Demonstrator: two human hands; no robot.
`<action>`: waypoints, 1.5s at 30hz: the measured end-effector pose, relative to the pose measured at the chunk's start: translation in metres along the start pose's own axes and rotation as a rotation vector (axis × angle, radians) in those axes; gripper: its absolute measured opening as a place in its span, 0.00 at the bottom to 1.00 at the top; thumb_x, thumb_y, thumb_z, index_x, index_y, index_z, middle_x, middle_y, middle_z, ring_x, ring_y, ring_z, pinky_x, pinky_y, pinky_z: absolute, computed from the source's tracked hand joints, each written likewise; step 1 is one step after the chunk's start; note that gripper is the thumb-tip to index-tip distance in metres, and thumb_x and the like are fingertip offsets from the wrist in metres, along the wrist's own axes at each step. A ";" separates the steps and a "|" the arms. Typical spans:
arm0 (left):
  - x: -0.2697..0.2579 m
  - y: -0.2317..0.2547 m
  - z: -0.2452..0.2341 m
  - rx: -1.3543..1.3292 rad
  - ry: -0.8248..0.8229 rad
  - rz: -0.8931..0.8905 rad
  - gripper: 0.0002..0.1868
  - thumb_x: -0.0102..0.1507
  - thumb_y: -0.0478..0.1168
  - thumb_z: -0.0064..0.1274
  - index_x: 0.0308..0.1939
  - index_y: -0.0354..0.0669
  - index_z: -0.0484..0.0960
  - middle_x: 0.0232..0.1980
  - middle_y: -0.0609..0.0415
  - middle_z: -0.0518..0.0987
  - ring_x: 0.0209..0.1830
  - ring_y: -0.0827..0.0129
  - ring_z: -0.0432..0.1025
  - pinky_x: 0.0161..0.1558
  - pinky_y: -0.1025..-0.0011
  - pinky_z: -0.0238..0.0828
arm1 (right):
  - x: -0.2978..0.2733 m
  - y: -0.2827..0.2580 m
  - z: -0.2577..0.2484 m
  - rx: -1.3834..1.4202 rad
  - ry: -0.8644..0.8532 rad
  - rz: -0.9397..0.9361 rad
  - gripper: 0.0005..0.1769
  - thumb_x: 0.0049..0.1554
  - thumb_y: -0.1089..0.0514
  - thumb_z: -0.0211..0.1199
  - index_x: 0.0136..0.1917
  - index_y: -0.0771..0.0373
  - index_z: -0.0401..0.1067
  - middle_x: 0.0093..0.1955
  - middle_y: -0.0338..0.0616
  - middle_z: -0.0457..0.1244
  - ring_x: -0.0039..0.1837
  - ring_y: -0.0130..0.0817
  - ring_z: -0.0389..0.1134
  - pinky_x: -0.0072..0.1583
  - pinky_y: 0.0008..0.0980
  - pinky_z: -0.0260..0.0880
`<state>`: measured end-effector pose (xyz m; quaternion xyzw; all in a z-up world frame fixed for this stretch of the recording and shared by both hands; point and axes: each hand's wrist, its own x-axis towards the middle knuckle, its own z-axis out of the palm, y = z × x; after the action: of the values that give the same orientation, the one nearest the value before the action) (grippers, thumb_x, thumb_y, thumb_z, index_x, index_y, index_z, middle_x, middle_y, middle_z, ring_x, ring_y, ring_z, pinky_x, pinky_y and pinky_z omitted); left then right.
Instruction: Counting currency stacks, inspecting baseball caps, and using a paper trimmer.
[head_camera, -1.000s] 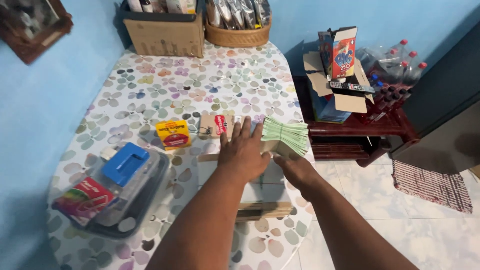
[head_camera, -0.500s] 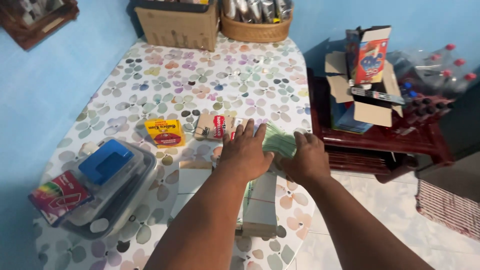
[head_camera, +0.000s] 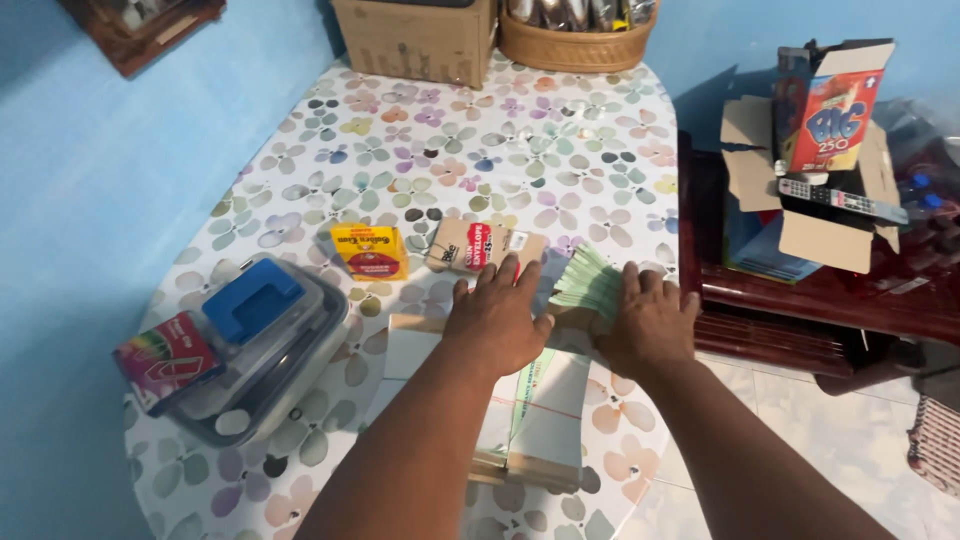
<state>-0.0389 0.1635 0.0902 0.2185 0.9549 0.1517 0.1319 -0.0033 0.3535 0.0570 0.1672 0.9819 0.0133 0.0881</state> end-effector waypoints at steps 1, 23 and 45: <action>-0.001 0.000 0.001 -0.002 0.000 -0.002 0.40 0.65 0.55 0.49 0.78 0.55 0.52 0.82 0.49 0.50 0.81 0.51 0.45 0.74 0.41 0.41 | -0.002 -0.001 -0.003 -0.002 -0.001 -0.002 0.65 0.48 0.32 0.71 0.83 0.60 0.40 0.78 0.52 0.49 0.79 0.47 0.47 0.77 0.56 0.43; -0.039 -0.045 -0.028 -0.099 0.167 0.008 0.37 0.67 0.61 0.41 0.77 0.53 0.56 0.81 0.48 0.52 0.81 0.55 0.46 0.75 0.43 0.41 | -0.050 0.019 -0.030 0.311 0.076 0.438 0.55 0.43 0.27 0.72 0.69 0.68 0.64 0.65 0.59 0.66 0.70 0.52 0.64 0.72 0.53 0.54; -0.099 -0.105 -0.081 -1.140 -0.203 -0.102 0.44 0.60 0.79 0.40 0.72 0.62 0.71 0.62 0.52 0.76 0.54 0.52 0.70 0.52 0.47 0.63 | -0.142 -0.146 -0.101 1.880 -0.392 0.266 0.36 0.46 0.40 0.58 0.64 0.61 0.70 0.61 0.53 0.66 0.61 0.50 0.68 0.60 0.58 0.68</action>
<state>-0.0181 0.0090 0.1470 0.0801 0.7143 0.6137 0.3267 0.0634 0.1692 0.1726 0.2784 0.5325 -0.7955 0.0785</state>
